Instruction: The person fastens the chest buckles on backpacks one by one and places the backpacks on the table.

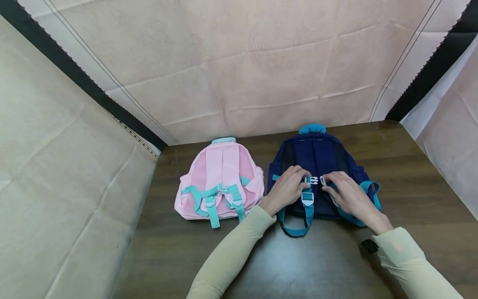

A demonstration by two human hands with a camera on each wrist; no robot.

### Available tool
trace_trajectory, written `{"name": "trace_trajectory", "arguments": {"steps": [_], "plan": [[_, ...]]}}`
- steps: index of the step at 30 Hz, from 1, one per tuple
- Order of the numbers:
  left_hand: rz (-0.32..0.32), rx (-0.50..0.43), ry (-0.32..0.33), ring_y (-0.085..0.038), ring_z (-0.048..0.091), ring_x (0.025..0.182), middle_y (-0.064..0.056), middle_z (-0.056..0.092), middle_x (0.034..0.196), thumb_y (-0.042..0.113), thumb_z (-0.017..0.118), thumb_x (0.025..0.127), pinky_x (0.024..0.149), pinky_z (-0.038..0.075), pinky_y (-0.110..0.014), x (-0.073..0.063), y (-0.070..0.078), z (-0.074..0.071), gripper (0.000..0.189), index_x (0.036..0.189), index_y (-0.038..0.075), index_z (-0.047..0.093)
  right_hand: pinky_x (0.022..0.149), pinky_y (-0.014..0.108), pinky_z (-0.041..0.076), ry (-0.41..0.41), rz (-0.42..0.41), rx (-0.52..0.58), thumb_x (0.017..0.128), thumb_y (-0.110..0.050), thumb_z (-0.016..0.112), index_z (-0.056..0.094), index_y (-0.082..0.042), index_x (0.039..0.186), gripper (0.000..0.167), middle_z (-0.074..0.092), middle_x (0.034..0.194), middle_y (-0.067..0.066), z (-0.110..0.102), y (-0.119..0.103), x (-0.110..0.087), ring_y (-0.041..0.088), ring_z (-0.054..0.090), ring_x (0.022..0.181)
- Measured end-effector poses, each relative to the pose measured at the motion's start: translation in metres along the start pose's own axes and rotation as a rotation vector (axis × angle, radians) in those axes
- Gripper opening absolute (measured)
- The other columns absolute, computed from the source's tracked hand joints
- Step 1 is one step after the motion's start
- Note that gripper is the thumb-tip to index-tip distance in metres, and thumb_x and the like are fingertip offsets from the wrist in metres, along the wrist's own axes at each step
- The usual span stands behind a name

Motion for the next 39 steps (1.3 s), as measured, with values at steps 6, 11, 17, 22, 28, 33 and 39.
{"name": "trace_trajectory", "arguments": {"steps": [6, 11, 17, 22, 28, 33, 39], "plan": [[-0.004, -0.053, 0.042, -0.014, 0.061, 0.114, 0.001, 0.073, 0.132, 0.027, 0.068, 0.109, 0.102, 0.056, -0.023, -0.0007, 0.0001, -0.0010, 0.028, 0.134, 0.015, 0.073, 0.091, 0.063, 0.055, 0.082, -0.064, -0.013, 0.098, -0.002, 0.077, 0.074, 0.004, 0.124, 0.026, 0.076, 0.115, 0.023, -0.0032, 0.0001, 0.0006, 0.043, 0.063, 0.112], [-0.011, -0.060, 0.073, -0.014, 0.063, 0.115, 0.001, 0.075, 0.130, 0.027, 0.070, 0.108, 0.102, 0.056, -0.023, -0.0018, 0.0005, -0.0020, 0.027, 0.133, 0.015, 0.075, 0.090, 0.062, 0.055, 0.117, -0.034, 0.008, 0.097, -0.001, 0.078, 0.073, 0.004, 0.123, 0.026, 0.077, 0.117, 0.024, -0.0063, -0.0018, -0.0004, 0.042, 0.063, 0.115], [-0.016, -0.062, 0.074, -0.014, 0.062, 0.111, 0.000, 0.075, 0.129, 0.026, 0.070, 0.108, 0.098, 0.056, -0.022, -0.0023, 0.0000, -0.0031, 0.027, 0.132, 0.014, 0.075, 0.086, 0.060, 0.054, 0.135, -0.004, 0.027, 0.098, -0.001, 0.078, 0.073, 0.003, 0.122, 0.025, 0.076, 0.115, 0.024, -0.0081, -0.0039, -0.0017, 0.040, 0.059, 0.112], [-0.006, -0.042, 0.071, -0.014, 0.061, 0.109, 0.000, 0.075, 0.128, 0.026, 0.070, 0.108, 0.095, 0.055, -0.021, -0.0023, -0.0007, -0.0027, 0.027, 0.131, 0.014, 0.075, 0.085, 0.057, 0.054, 0.155, -0.016, 0.020, 0.096, 0.001, 0.079, 0.074, 0.004, 0.119, 0.024, 0.077, 0.113, 0.023, -0.0089, -0.0035, -0.0013, 0.038, 0.060, 0.110], [0.000, -0.039, 0.078, -0.014, 0.061, 0.109, 0.000, 0.074, 0.126, 0.027, 0.070, 0.108, 0.095, 0.055, -0.021, -0.0022, -0.0011, -0.0022, 0.026, 0.131, 0.014, 0.075, 0.085, 0.056, 0.056, 0.161, -0.044, -0.011, 0.095, 0.001, 0.081, 0.075, 0.004, 0.117, 0.023, 0.077, 0.113, 0.022, -0.0093, -0.0028, -0.0009, 0.037, 0.061, 0.109], [-0.002, -0.054, 0.080, -0.014, 0.061, 0.108, 0.000, 0.074, 0.126, 0.027, 0.069, 0.109, 0.094, 0.055, -0.021, -0.0023, -0.0014, -0.0013, 0.026, 0.131, 0.013, 0.075, 0.085, 0.057, 0.057, 0.145, -0.051, -0.024, 0.095, 0.000, 0.081, 0.076, 0.003, 0.118, 0.024, 0.077, 0.114, 0.022, -0.0103, -0.0034, -0.0003, 0.037, 0.061, 0.109], [0.009, -0.035, 0.078, -0.013, 0.061, 0.107, 0.000, 0.073, 0.125, 0.027, 0.068, 0.109, 0.092, 0.055, -0.019, -0.0017, 0.0002, 0.0001, 0.027, 0.131, 0.013, 0.075, 0.084, 0.058, 0.057, 0.139, -0.035, -0.013, 0.095, -0.001, 0.081, 0.076, 0.002, 0.118, 0.024, 0.077, 0.114, 0.022, -0.0096, -0.0040, -0.0006, 0.037, 0.061, 0.108]]}}
Point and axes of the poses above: each hand's wrist, its own x-axis towards the middle knuckle, its own z-axis out of the palm, y = z × x, the point moved 2 cm from there along x, towards the middle knuckle
